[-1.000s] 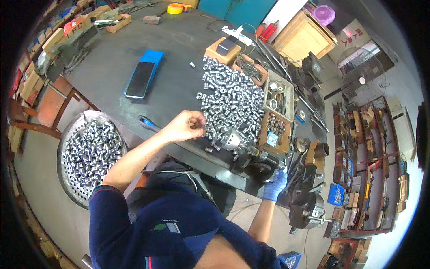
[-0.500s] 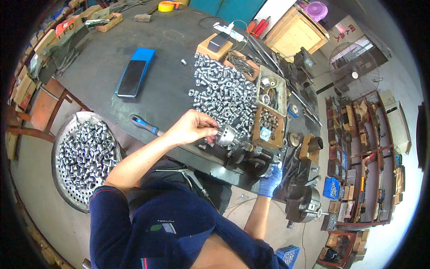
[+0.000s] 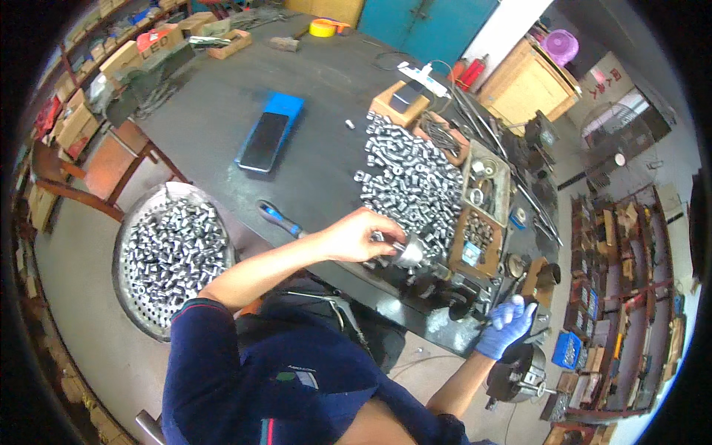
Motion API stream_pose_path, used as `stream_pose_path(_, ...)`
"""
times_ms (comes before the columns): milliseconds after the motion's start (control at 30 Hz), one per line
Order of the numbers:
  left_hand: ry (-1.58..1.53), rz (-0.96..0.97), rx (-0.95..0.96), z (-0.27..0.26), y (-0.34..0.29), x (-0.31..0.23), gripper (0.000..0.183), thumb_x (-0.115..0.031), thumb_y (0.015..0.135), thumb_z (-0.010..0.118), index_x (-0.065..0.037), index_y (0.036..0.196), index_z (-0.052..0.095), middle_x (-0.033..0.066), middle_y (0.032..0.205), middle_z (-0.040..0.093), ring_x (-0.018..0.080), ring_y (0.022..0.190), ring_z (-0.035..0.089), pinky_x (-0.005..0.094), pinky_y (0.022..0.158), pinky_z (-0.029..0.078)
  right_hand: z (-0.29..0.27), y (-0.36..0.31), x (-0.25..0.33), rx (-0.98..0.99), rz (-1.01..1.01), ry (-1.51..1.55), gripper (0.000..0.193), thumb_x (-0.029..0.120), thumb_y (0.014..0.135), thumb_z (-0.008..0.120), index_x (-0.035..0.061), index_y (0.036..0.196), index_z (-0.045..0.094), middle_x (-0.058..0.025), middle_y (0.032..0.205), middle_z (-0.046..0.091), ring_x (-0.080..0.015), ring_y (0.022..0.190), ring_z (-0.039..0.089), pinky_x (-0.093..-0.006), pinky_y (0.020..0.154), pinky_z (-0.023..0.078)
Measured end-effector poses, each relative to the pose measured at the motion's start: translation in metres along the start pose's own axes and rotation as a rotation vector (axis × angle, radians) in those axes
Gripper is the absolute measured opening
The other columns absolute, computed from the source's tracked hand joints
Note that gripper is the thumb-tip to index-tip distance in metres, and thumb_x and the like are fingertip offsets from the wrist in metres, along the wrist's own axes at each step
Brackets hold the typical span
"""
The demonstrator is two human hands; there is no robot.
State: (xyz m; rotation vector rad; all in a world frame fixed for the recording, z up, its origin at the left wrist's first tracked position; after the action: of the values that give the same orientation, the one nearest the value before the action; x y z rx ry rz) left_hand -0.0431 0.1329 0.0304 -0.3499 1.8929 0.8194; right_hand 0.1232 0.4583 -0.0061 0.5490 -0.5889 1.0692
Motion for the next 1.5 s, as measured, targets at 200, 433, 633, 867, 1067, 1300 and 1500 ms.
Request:
stream_pose_path(200,-0.087,-0.046,-0.013,0.003,-0.001,0.008,0.022,-0.004,0.072,0.067,0.001,0.094,0.062,0.0098,0.084,0.065,0.0144,0.079,0.061,0.0275,0.072,0.048,-0.035,0.066,-0.023,0.032,0.051,0.248,0.045,0.041,0.089,0.044,-0.0015,0.087,0.059,0.0011,0.044,0.037,-0.0076,0.031,0.026,-0.0203,0.029,0.024)
stream_pose_path(433,-0.265,-0.085,-0.048,0.005,-0.002,0.018,0.020,-0.003,0.072,0.067,0.002,0.091,0.063,0.0065,0.079,0.064,0.0111,0.073,0.059,0.0263,0.069,0.048,-0.103,0.039,-0.062,-0.586,-0.034,-0.328,0.046,0.045,0.087,0.046,0.0029,0.078,0.061,-0.0018,0.054,0.052,-0.0133,0.043,0.045,-0.0253,0.041,0.037)
stream_pose_path(633,-0.292,-0.078,-0.044,0.007,0.001,0.021,0.018,-0.004,0.073,0.067,0.003,0.090,0.062,0.0057,0.077,0.063,0.0103,0.071,0.059,0.0249,0.068,0.048,-0.086,0.022,-0.076,-0.472,0.107,-0.287,0.036,0.037,0.085,0.052,0.0018,0.082,0.060,-0.0094,0.075,0.062,-0.0209,0.067,0.059,-0.0320,0.062,0.048)
stream_pose_path(867,-0.447,-0.206,0.008,0.012,0.001,0.030,0.019,-0.005,0.077,0.065,0.006,0.092,0.060,0.0089,0.076,0.063,0.0122,0.066,0.060,0.0246,0.065,0.049,-0.077,0.069,-0.039,-0.359,0.088,-0.237,0.043,0.043,0.088,0.046,0.0026,0.080,0.060,-0.0003,0.046,0.048,-0.0089,0.030,0.033,-0.0214,0.027,0.026)
stream_pose_path(1067,-0.641,-0.260,-0.014,0.014,-0.003,0.044,0.020,-0.003,0.078,0.064,0.007,0.094,0.057,0.0103,0.075,0.062,0.0151,0.066,0.061,0.0255,0.063,0.050,0.013,0.027,0.002,-0.245,-0.217,-0.071,0.045,0.039,0.092,0.038,-0.0014,0.085,0.056,-0.0001,0.047,0.038,-0.0066,0.036,0.028,-0.0192,0.031,0.025)
stream_pose_path(1300,-0.676,-0.283,-0.006,0.012,-0.006,0.041,0.019,-0.004,0.078,0.064,0.007,0.092,0.057,0.0109,0.075,0.062,0.0159,0.065,0.061,0.0257,0.062,0.050,-0.022,-0.046,-0.024,-0.304,-0.070,-0.078,0.051,0.043,0.090,0.039,-0.0022,0.080,0.060,-0.0005,0.043,0.039,-0.0076,0.030,0.028,-0.0199,0.026,0.022)
stream_pose_path(1500,-0.660,-0.291,-0.007,0.011,-0.003,0.039,0.019,-0.005,0.079,0.063,0.007,0.091,0.057,0.0110,0.076,0.062,0.0156,0.065,0.061,0.0253,0.062,0.050,-0.082,-0.011,-0.071,-0.619,0.019,-0.248,0.037,0.041,0.084,0.054,0.0052,0.077,0.059,-0.0001,0.054,0.051,-0.0064,0.038,0.041,-0.0201,0.030,0.026)
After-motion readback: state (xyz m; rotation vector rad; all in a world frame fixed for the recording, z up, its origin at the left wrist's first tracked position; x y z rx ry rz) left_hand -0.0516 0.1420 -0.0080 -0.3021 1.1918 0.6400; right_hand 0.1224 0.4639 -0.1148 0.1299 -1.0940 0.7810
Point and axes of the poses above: each hand's wrist, its own y-axis towards the middle knuckle, its own z-axis out of the palm, x = y × z, the point moved 7 cm from there along y, towards the middle knuckle
